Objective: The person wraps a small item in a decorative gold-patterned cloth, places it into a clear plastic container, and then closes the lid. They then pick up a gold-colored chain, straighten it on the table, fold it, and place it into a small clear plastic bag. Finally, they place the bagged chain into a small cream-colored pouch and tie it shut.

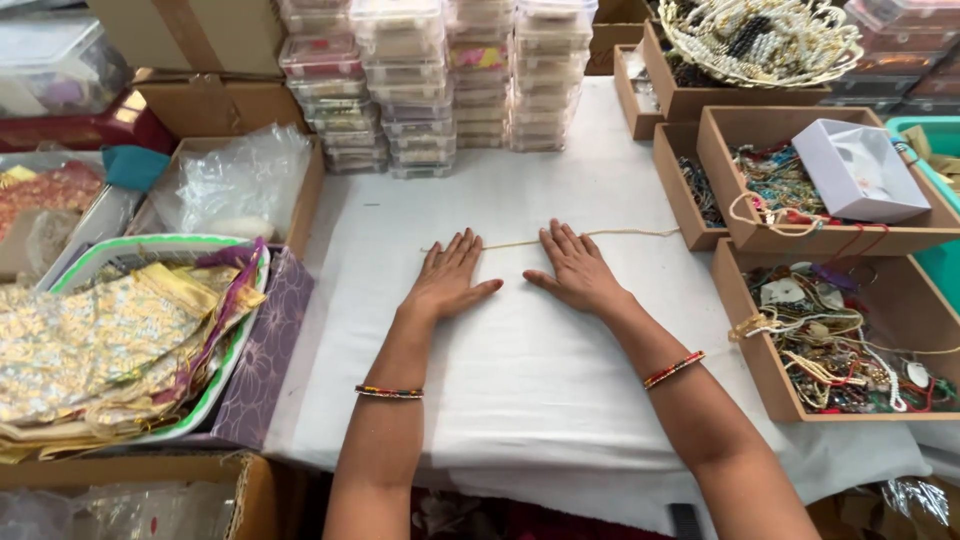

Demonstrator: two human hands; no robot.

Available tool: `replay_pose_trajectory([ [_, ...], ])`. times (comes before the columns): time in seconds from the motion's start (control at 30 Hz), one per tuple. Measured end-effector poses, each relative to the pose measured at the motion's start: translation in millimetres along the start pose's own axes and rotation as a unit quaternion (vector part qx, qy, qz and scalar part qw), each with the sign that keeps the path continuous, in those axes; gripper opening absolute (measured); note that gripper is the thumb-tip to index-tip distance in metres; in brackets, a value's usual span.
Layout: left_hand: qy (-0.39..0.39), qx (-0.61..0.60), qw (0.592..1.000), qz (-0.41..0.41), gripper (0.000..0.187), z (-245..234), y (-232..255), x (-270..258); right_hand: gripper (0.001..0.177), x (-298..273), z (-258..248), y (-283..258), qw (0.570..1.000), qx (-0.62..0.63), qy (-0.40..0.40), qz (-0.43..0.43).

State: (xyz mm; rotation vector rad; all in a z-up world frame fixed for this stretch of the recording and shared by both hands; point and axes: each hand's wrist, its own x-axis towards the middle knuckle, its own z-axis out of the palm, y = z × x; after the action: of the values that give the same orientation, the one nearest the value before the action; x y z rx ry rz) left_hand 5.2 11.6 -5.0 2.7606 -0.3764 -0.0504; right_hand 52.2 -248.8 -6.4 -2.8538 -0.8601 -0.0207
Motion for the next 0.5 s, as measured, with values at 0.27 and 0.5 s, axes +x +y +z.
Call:
replay_pose_trajectory([
  [0.27,-0.046,0.058,0.988,-0.137,0.107,-11.7,-6.8,1.2,0.095,8.9,-3.4,70.7,0.973,-0.002,-0.037,0.229],
  [0.5,0.040,0.061,0.989,-0.128,0.116,-9.1,-7.7,-1.7,0.095,-1.1,-19.3,33.8,0.977,-0.029,0.056,0.203],
])
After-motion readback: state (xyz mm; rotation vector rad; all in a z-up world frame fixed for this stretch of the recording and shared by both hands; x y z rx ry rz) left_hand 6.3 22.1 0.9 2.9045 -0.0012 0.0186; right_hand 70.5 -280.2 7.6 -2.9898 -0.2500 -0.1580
